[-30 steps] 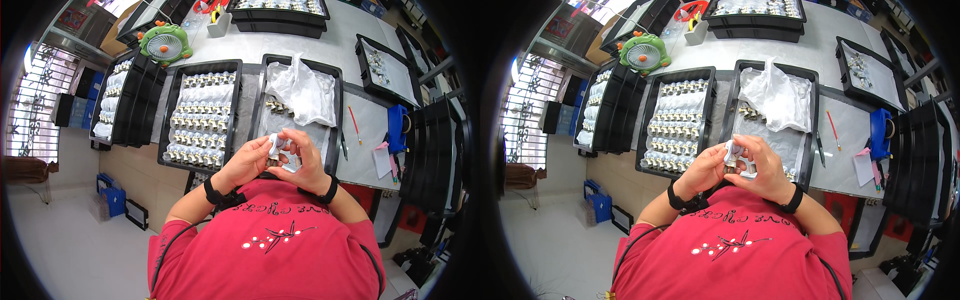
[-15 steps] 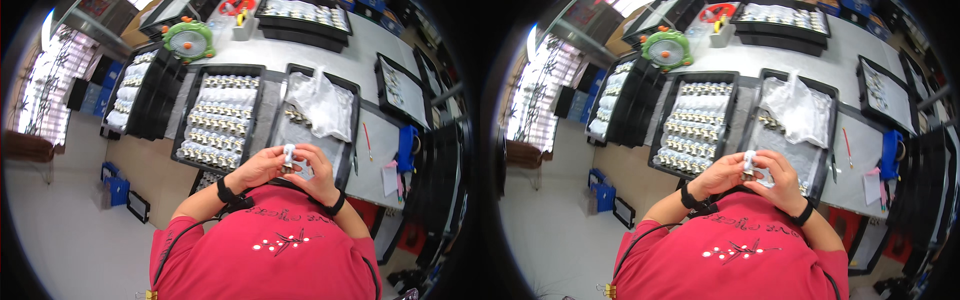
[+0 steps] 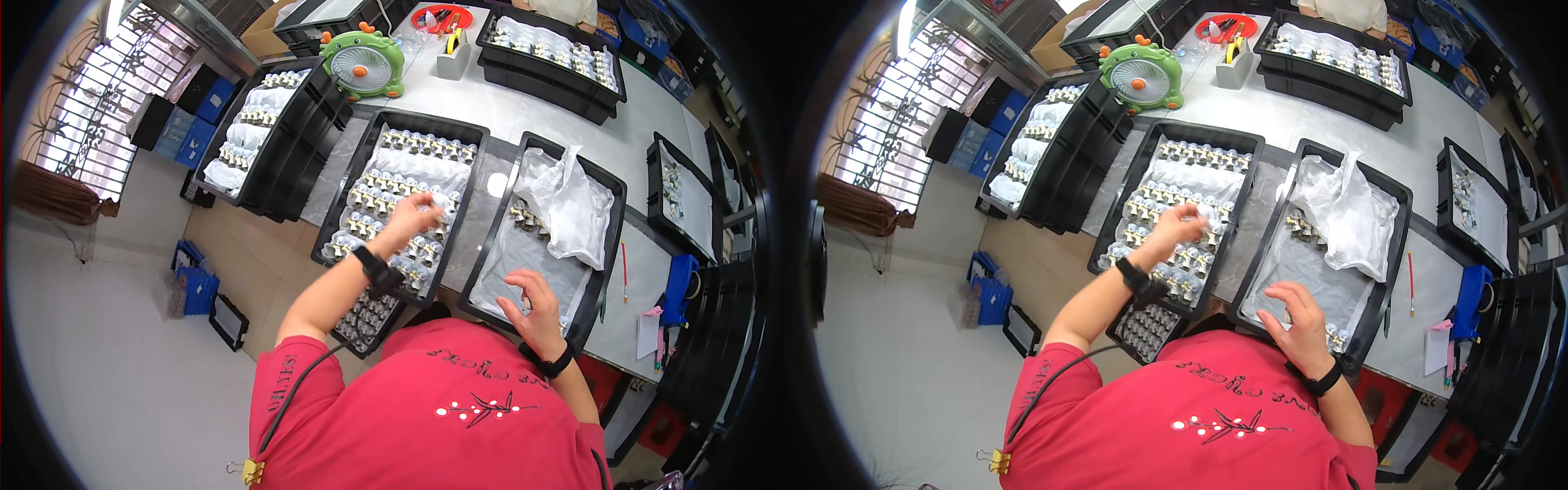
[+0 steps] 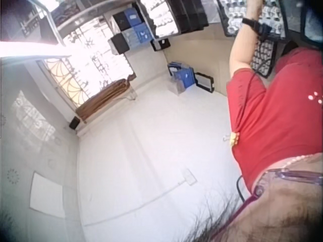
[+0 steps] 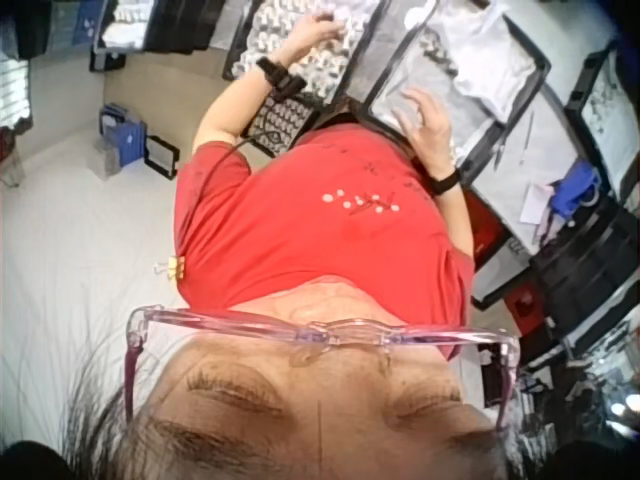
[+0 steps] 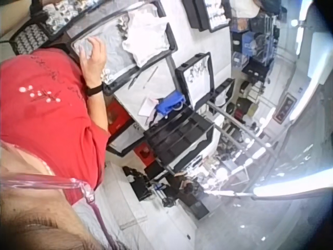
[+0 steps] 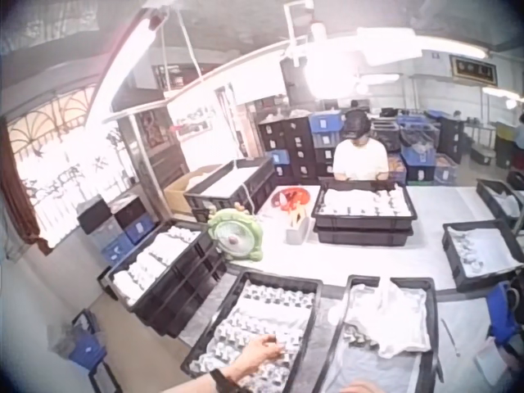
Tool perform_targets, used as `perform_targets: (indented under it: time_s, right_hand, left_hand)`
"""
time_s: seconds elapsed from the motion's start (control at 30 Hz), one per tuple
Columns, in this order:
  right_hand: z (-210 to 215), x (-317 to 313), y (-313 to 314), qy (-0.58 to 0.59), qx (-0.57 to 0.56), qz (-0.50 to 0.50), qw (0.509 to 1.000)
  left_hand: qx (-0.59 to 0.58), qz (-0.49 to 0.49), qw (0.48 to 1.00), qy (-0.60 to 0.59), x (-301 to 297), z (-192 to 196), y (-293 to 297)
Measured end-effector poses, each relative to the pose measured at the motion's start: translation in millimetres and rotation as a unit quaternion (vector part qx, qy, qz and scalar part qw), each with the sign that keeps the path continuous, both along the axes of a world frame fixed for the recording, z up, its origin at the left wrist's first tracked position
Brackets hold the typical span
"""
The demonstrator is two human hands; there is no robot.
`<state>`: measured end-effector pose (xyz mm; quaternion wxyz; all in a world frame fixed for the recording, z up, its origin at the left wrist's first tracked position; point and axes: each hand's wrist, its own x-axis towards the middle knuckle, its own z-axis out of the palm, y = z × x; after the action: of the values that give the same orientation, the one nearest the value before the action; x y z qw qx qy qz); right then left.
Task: The recorder is inspecting and sorting small manufactured parts (likely light-switch or electrical components) from a large bin into black trays.
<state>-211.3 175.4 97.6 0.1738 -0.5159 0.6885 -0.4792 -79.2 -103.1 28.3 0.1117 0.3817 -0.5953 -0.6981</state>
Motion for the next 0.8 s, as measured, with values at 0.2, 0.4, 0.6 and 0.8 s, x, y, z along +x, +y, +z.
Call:
perform_targets:
  time_s: [0.2, 0.4, 0.6, 0.8]
  right_hand:
    - [-3, 16, -10, -0.016, 0.049, -0.037, 0.998]
    - [-13, 32, -13, -0.008, 0.081, -0.093, 0.992]
    - [-14, 46, -20, -0.014, 0.108, -0.130, 0.985]
    - [-29, 46, -15, 0.001, 0.159, -0.154, 0.975]
  left_hand:
    - [-0.431, 0.113, 0.870, -0.210, 8, -49, -142]
    - [-0.461, 0.067, 0.842, -0.273, -7, -63, -190]
    - [-0.480, 0.022, 0.817, -0.319, -13, -75, -203]
    - [-0.508, -0.035, 0.790, -0.342, -17, -79, -209]
